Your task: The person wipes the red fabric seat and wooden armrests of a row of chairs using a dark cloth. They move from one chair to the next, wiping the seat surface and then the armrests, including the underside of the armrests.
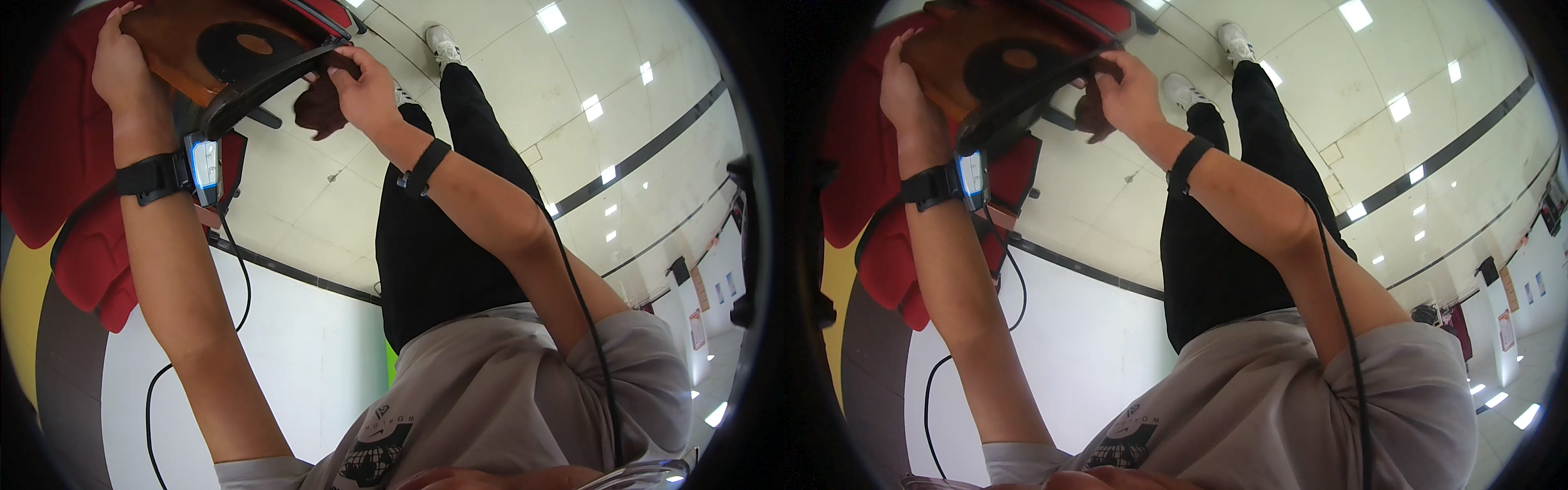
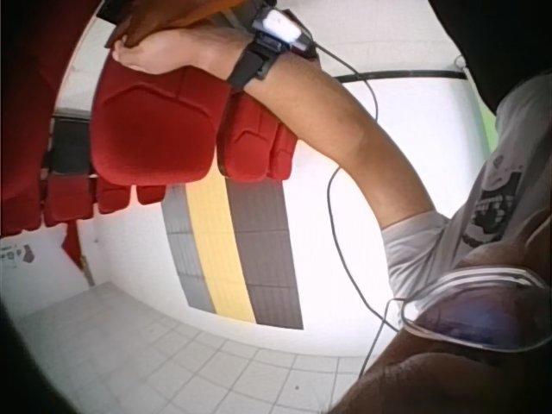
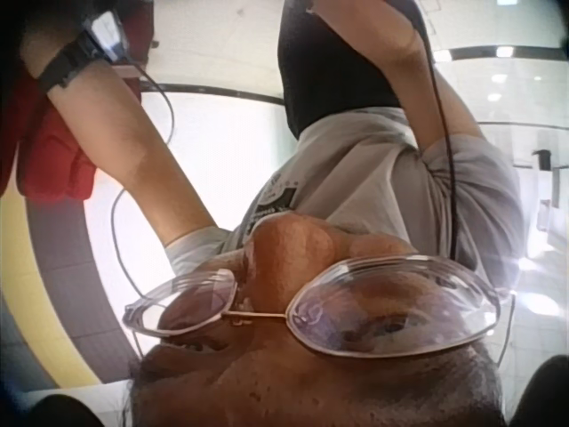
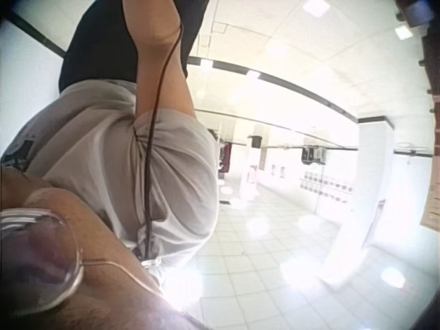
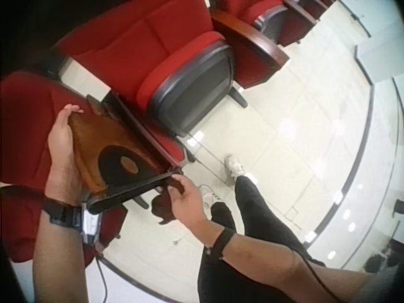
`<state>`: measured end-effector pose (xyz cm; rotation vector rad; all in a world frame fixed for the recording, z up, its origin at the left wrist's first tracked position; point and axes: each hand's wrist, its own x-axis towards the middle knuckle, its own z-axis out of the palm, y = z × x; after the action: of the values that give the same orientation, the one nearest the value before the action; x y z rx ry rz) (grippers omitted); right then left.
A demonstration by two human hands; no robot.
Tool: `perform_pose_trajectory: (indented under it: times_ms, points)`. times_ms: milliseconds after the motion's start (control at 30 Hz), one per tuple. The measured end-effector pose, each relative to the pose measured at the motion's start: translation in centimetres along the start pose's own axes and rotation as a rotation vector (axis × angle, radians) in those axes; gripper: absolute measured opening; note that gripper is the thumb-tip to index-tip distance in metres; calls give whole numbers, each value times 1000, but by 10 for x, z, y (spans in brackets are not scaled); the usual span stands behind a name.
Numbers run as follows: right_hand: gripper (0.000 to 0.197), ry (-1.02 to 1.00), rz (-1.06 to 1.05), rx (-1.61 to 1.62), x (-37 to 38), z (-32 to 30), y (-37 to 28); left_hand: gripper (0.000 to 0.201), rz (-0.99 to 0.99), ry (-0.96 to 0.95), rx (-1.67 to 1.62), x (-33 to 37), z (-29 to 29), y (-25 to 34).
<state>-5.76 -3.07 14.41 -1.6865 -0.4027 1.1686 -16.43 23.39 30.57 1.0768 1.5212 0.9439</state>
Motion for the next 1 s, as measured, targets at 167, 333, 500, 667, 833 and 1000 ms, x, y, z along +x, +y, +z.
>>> perform_pose_trajectory:
  times_ms: [167, 333, 500, 667, 833, 1000]
  points:
    - [17, -21, 238, -7, 17, 4, -29, 35, 39, -33, 52, 18, -10, -10]
    - [19, -153, 171, 200, -15, -2, -84, 29, -14, -32, -71, 41, -17, -16]
    - [24, -271, 81, 335, -43, -12, -142, 26, 86, -2, -163, 38, -12, -23]
    - [30, -399, -79, 311, -74, -46, -168, 35, 262, 35, 150, 8, -21, -23]
    - [31, -279, -110, 325, -78, -120, -202, 39, 484, 91, 362, -57, -10, -5]
    - [31, -197, -165, 207, -58, -158, -221, 29, 574, -7, 266, -108, 26, 2]
